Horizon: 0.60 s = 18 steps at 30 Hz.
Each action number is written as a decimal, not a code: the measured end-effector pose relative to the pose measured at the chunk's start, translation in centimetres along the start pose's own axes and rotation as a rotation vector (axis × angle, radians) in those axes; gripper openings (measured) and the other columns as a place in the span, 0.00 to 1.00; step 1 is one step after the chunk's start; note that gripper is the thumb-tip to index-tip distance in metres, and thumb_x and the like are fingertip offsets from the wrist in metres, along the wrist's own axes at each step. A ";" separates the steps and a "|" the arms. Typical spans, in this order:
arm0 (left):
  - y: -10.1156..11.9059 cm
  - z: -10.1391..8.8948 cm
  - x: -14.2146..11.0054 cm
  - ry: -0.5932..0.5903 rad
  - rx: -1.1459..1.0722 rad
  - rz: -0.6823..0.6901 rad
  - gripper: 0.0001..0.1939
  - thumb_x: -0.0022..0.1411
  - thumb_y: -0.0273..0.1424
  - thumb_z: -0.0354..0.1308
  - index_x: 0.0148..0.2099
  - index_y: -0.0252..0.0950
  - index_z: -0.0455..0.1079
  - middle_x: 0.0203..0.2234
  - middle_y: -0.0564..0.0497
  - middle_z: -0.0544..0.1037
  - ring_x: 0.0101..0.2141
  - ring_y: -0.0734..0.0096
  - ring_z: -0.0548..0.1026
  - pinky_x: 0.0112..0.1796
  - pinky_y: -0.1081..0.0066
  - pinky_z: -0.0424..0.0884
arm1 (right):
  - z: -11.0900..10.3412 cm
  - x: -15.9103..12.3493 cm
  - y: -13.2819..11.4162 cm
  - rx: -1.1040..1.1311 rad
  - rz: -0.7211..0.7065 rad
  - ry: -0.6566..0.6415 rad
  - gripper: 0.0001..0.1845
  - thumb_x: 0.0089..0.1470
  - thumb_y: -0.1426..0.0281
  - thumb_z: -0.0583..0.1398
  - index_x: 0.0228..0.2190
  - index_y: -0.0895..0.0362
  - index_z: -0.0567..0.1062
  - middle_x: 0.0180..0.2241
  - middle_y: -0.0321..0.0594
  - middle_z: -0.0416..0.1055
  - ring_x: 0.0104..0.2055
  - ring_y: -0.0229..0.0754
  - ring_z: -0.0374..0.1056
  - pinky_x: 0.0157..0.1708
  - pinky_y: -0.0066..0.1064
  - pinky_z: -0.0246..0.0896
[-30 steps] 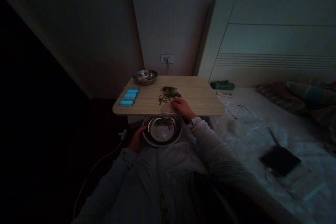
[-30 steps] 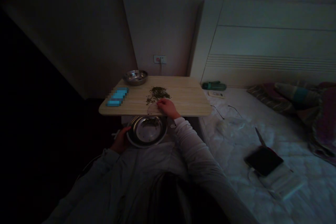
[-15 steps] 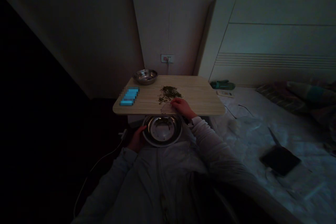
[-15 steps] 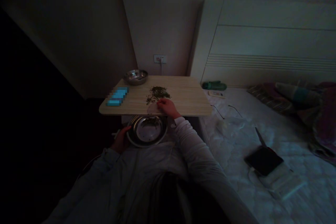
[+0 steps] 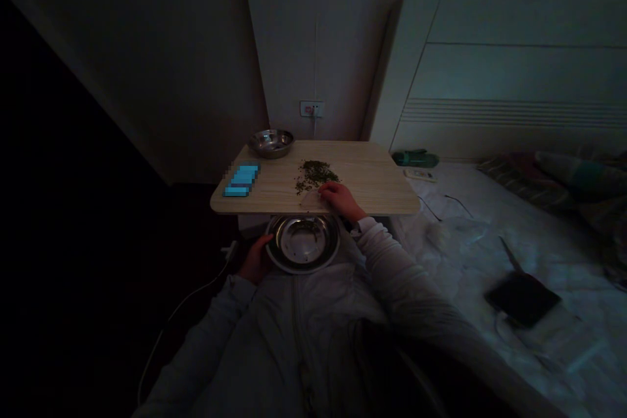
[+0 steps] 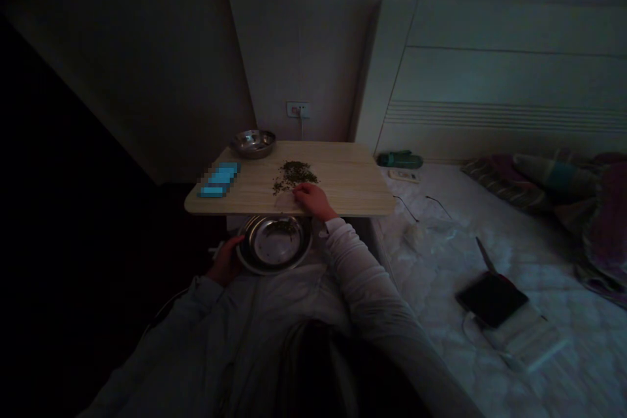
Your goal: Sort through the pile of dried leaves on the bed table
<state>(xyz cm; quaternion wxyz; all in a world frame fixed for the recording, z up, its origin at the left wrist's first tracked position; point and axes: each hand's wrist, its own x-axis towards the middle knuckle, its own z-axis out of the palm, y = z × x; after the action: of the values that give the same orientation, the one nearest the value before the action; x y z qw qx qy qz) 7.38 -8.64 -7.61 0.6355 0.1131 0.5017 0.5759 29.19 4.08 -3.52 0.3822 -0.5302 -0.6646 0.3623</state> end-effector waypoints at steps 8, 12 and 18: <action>0.8 1.2 -1.3 0.059 -0.021 -0.079 0.13 0.60 0.22 0.54 0.25 0.35 0.74 0.18 0.51 0.80 0.22 0.70 0.78 0.28 0.73 0.74 | 0.1 0.1 0.2 0.005 -0.029 -0.012 0.07 0.48 0.68 0.60 0.26 0.56 0.78 0.26 0.35 0.75 0.32 0.38 0.68 0.39 0.30 0.64; 0.8 1.2 -1.5 0.057 -0.017 -0.097 0.10 0.58 0.22 0.56 0.29 0.35 0.76 0.21 0.49 0.82 0.28 0.64 0.81 0.32 0.70 0.76 | 0.2 0.4 0.7 0.039 -0.038 -0.018 0.07 0.48 0.68 0.60 0.24 0.56 0.77 0.23 0.33 0.73 0.29 0.37 0.66 0.35 0.29 0.63; 0.8 1.0 -1.4 0.063 -0.007 -0.109 0.09 0.58 0.22 0.56 0.30 0.35 0.77 0.20 0.50 0.81 0.27 0.64 0.81 0.32 0.70 0.76 | 0.4 0.7 1.0 0.086 -0.045 0.027 0.10 0.50 0.70 0.58 0.32 0.56 0.79 0.27 0.34 0.76 0.32 0.37 0.68 0.39 0.29 0.65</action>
<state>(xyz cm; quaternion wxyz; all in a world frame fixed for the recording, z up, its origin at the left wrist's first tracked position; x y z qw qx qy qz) 7.90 -9.15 -5.87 0.6503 0.0652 0.5246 0.5457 29.15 4.94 -4.45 0.4213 -0.5031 -0.6550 0.3746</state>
